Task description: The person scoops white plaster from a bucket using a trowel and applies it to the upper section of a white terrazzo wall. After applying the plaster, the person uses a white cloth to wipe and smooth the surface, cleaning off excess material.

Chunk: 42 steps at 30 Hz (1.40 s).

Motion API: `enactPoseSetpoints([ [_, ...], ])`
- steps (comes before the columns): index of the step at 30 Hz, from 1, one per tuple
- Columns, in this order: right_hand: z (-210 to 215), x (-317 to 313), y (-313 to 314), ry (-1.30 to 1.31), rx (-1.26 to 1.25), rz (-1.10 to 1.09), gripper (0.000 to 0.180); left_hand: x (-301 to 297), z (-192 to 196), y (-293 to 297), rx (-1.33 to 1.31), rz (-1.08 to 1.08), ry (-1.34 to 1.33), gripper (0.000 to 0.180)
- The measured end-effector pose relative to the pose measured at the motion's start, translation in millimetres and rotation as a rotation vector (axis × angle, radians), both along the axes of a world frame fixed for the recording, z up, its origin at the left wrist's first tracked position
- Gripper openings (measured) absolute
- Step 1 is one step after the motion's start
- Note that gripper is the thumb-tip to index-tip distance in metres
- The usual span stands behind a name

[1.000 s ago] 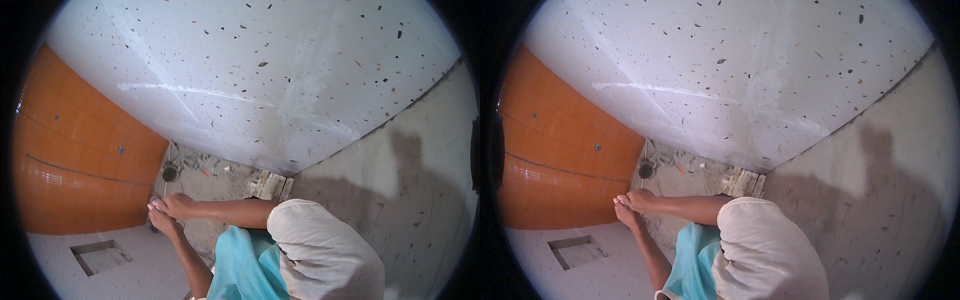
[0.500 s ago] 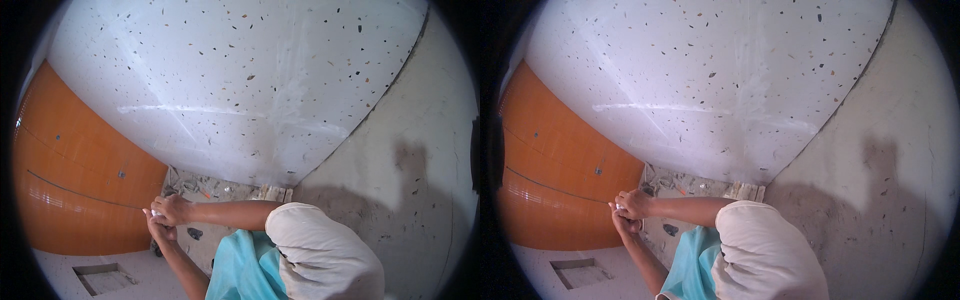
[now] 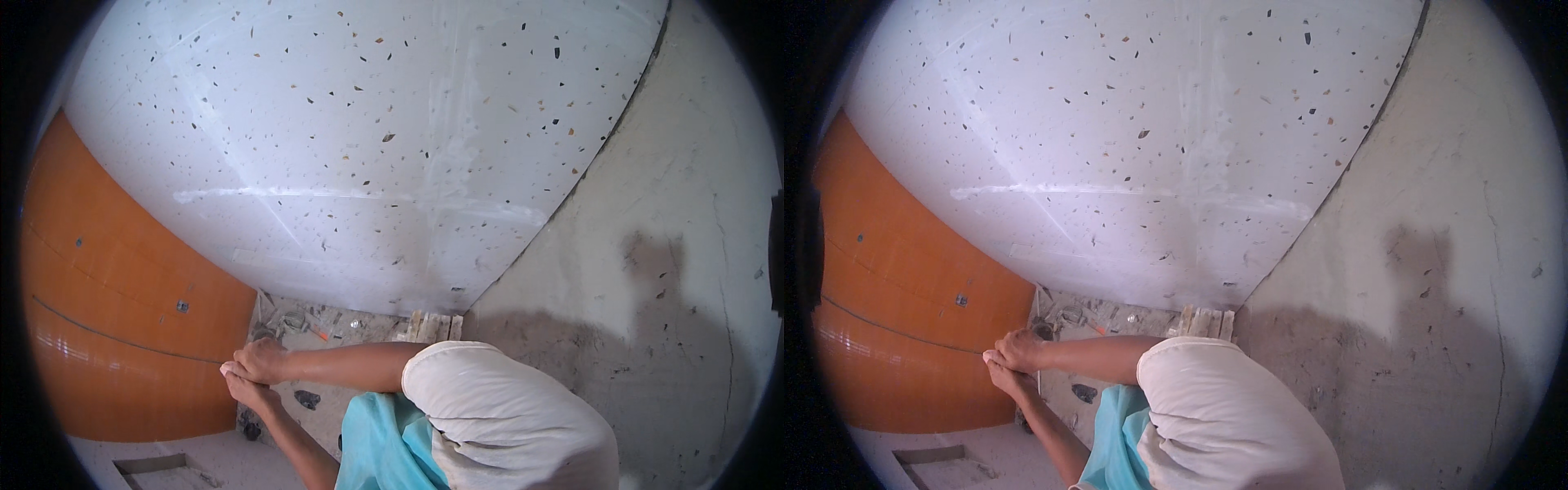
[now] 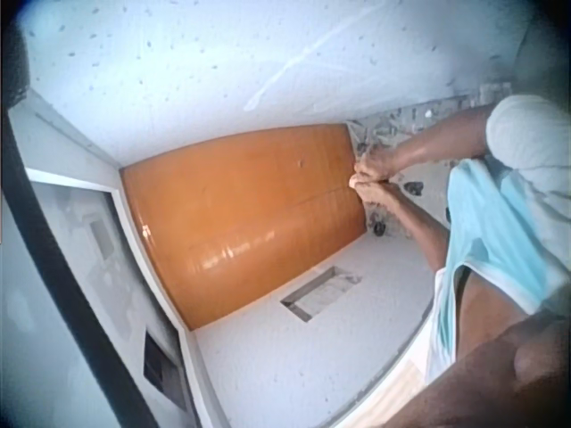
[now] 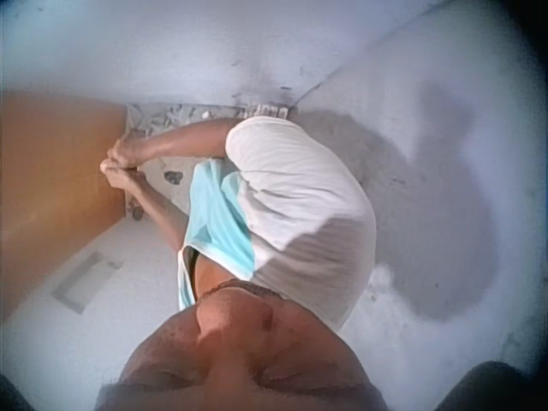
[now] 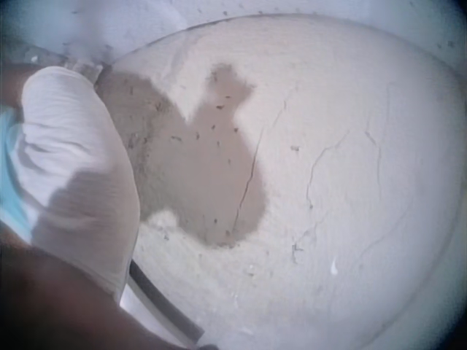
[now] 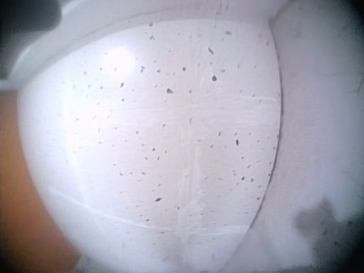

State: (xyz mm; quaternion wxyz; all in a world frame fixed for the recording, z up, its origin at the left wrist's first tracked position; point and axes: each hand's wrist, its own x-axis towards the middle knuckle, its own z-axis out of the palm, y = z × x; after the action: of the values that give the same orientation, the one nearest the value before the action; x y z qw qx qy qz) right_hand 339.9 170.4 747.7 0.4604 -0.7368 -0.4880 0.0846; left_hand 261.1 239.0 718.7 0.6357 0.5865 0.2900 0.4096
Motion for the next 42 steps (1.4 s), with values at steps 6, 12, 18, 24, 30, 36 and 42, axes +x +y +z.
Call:
enactPoseSetpoints([
  [6, 5.5, -2.6, 13.7, 0.18, -0.029, 0.032, 0.065, 1.9, -4.1, 14.6, 0.111, 0.137, -0.047, 0.041],
  [12, -5.0, -7.9, 26.9, 0.29, -0.09, 0.084, 0.058, -13.1, -30.4, 41.0, 0.234, 0.319, 0.095, 0.032],
  [18, -32.7, 30.9, 24.2, 0.356, -0.127, 0.389, 0.022, -22.5, -17.8, 29.2, 0.052, 0.11, 0.013, 0.027],
  [24, -11.2, 27.5, -2.7, 0.39, -0.163, 0.337, 0.015, -41.9, -32.1, 24.8, -0.025, 0.094, -0.061, 0.02],
  [30, -4.5, 31.9, -18.4, 0.825, -0.116, 0.369, 0.011, -46.6, -34.5, 12.9, -0.07, 0.121, -0.058, 0.021],
  [36, -12.9, 19.8, -23.5, 0.191, 0.141, 0.076, 0.007, -51.4, -28.7, -0.1, -0.63, -0.011, 0.234, 0.052],
  [42, -16.1, -17.7, -37.1, 0.07, -0.121, 0.416, 0.011, -34.3, -82.1, 18.1, -1.086, -0.411, -0.386, 0.066],
])
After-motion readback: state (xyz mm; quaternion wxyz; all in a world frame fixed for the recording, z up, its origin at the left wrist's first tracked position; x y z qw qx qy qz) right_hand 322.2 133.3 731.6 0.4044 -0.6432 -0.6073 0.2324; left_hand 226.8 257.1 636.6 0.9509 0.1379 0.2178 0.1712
